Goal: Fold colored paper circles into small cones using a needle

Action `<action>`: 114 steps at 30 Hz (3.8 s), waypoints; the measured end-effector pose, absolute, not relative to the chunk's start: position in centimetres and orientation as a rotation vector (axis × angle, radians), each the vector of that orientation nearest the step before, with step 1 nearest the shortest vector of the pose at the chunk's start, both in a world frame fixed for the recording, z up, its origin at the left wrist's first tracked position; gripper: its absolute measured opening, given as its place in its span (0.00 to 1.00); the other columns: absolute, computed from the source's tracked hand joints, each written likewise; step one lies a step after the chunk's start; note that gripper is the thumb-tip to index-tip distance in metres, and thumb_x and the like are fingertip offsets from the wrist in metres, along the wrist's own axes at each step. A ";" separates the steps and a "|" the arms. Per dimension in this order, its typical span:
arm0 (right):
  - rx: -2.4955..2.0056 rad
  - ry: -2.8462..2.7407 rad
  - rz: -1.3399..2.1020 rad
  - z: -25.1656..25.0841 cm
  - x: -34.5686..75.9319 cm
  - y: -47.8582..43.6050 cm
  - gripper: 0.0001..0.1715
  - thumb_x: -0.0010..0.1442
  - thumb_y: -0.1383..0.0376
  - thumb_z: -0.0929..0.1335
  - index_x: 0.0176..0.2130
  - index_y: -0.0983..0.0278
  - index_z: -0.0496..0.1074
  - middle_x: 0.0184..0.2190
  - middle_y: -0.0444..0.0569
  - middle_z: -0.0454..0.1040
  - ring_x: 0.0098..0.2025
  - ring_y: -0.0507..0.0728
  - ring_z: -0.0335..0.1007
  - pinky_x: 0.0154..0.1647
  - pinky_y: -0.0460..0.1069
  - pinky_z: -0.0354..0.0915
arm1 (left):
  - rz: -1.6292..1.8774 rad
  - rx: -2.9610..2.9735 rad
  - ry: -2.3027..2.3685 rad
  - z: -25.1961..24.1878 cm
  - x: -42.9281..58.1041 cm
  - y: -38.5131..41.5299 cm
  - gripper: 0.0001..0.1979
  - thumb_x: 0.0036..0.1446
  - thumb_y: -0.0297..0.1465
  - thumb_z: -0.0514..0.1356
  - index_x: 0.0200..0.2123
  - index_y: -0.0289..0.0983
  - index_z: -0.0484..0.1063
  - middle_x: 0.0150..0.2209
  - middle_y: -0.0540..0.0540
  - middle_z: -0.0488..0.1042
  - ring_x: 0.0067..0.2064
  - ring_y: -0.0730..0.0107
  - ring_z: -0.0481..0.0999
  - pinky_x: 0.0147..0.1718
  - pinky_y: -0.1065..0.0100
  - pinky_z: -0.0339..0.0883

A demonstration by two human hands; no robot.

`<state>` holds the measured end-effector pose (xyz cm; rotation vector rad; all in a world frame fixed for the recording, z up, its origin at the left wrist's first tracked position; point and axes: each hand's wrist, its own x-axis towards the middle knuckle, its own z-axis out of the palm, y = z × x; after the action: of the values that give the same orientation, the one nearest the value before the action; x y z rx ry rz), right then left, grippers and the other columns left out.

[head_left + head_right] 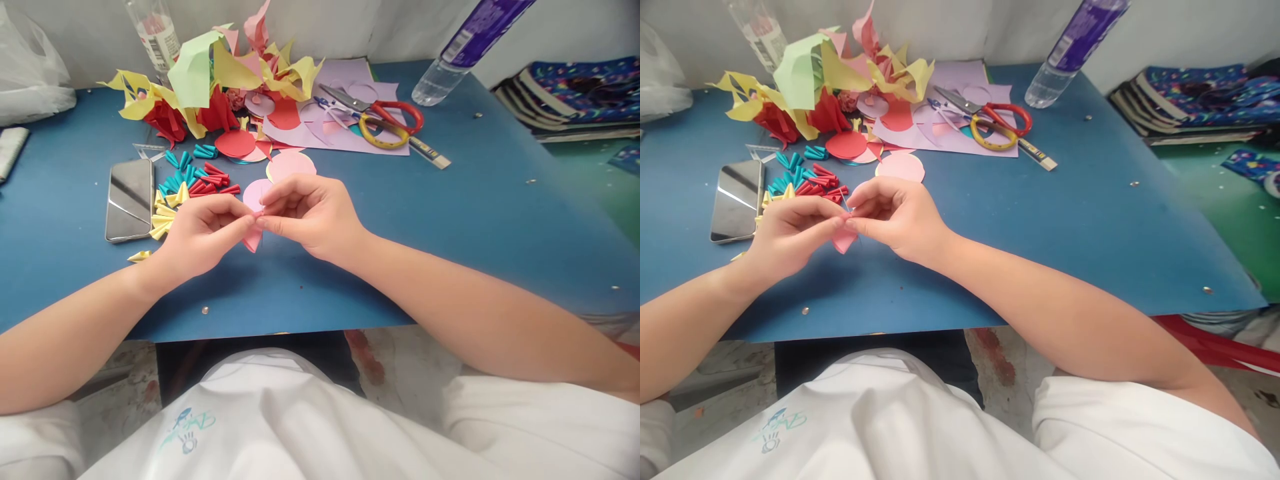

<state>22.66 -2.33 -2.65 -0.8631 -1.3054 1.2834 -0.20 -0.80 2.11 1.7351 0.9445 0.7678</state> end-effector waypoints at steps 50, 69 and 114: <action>-0.961 -1.446 1.312 -2.6 22.7 -2.6 0.33 0.51 0.41 0.94 0.42 0.58 0.90 0.33 0.48 0.89 0.34 0.62 0.85 0.37 0.57 0.81 | 0.590 1.562 0.973 1.8 -0.4 0.3 0.11 0.63 0.41 0.78 0.33 0.42 0.88 0.33 0.46 0.90 0.39 0.56 0.89 0.47 0.57 0.86; -0.952 -1.552 1.174 -3.1 22.3 -2.6 0.25 0.58 0.46 0.91 0.40 0.58 0.87 0.31 0.46 0.87 0.32 0.58 0.80 0.36 0.54 0.78 | 0.517 1.630 0.966 1.4 -0.4 1.0 0.17 0.63 0.44 0.78 0.30 0.42 0.81 0.31 0.46 0.87 0.38 0.59 0.87 0.47 0.59 0.84; -0.977 -1.473 1.179 -4.2 22.4 -2.3 0.30 0.66 0.36 0.87 0.42 0.57 0.88 0.41 0.49 0.91 0.44 0.63 0.87 0.50 0.57 0.84 | 0.692 1.641 1.092 1.7 -0.1 0.1 0.14 0.67 0.45 0.74 0.32 0.43 0.87 0.35 0.48 0.91 0.42 0.56 0.91 0.50 0.61 0.86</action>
<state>22.35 -2.26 -4.15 -0.9775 -1.4729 1.1785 -0.10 0.07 1.72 1.6407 1.0919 0.6924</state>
